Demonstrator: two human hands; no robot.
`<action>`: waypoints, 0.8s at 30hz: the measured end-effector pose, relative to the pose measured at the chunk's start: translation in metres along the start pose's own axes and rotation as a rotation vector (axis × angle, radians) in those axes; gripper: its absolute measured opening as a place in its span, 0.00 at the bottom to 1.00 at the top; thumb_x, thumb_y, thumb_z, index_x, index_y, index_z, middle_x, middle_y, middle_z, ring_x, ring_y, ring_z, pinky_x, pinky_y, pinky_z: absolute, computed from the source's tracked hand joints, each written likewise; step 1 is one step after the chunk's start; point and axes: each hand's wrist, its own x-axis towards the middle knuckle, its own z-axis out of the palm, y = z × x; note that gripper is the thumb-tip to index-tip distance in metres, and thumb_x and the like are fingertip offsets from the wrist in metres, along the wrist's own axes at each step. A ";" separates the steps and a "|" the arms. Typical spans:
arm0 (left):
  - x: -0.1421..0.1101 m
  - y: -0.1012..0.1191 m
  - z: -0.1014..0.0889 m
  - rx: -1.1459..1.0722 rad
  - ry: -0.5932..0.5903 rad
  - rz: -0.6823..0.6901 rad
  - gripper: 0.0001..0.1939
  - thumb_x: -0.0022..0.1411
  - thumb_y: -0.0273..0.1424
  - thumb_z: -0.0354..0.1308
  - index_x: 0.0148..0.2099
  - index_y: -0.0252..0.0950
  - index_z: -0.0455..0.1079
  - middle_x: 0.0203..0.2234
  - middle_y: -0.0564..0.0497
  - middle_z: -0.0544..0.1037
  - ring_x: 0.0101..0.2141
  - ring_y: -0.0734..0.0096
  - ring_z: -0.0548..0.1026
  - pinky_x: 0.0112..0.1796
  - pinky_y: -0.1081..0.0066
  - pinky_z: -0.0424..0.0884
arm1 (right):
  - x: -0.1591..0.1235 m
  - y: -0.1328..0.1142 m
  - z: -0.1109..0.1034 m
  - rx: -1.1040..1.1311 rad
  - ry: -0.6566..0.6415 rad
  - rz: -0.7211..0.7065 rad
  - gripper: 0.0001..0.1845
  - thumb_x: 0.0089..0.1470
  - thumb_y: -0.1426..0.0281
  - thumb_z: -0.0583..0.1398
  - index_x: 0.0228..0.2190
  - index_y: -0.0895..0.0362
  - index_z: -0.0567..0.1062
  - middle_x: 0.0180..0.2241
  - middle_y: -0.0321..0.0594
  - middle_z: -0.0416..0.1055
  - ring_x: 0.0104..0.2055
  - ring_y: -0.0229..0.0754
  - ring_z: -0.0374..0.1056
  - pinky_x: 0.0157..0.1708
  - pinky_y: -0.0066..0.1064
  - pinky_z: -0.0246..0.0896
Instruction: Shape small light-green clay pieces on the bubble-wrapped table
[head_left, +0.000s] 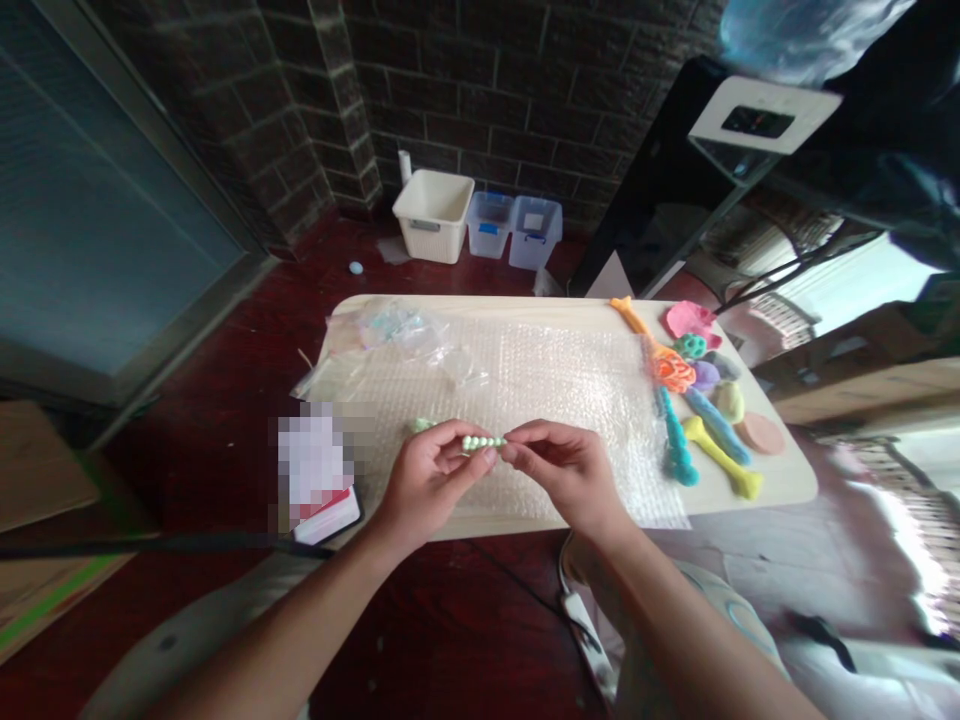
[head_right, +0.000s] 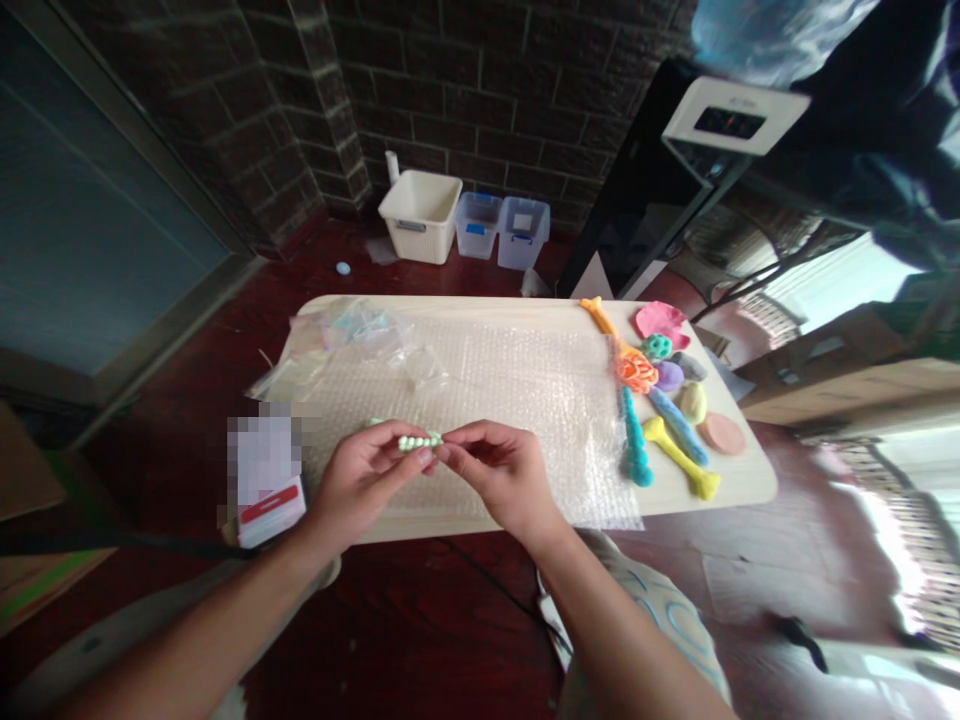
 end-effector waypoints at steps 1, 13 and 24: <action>0.000 0.000 0.000 -0.001 0.008 -0.006 0.09 0.63 0.34 0.70 0.40 0.33 0.77 0.32 0.49 0.84 0.33 0.70 0.82 0.37 0.73 0.80 | 0.000 -0.001 0.000 0.002 -0.006 0.002 0.04 0.54 0.67 0.73 0.33 0.53 0.86 0.29 0.38 0.82 0.31 0.37 0.76 0.34 0.29 0.73; -0.001 -0.004 0.001 -0.013 -0.013 -0.021 0.08 0.62 0.32 0.71 0.41 0.34 0.79 0.32 0.50 0.85 0.33 0.71 0.83 0.39 0.75 0.79 | -0.002 -0.004 0.003 0.055 -0.014 0.091 0.09 0.52 0.63 0.74 0.31 0.55 0.85 0.27 0.37 0.80 0.31 0.38 0.75 0.35 0.31 0.72; 0.001 -0.003 -0.002 -0.052 -0.081 -0.106 0.11 0.65 0.37 0.69 0.41 0.33 0.80 0.32 0.49 0.84 0.33 0.72 0.81 0.38 0.74 0.77 | -0.003 -0.006 0.002 0.068 -0.061 0.092 0.07 0.57 0.64 0.72 0.34 0.56 0.85 0.28 0.39 0.82 0.31 0.39 0.76 0.36 0.32 0.71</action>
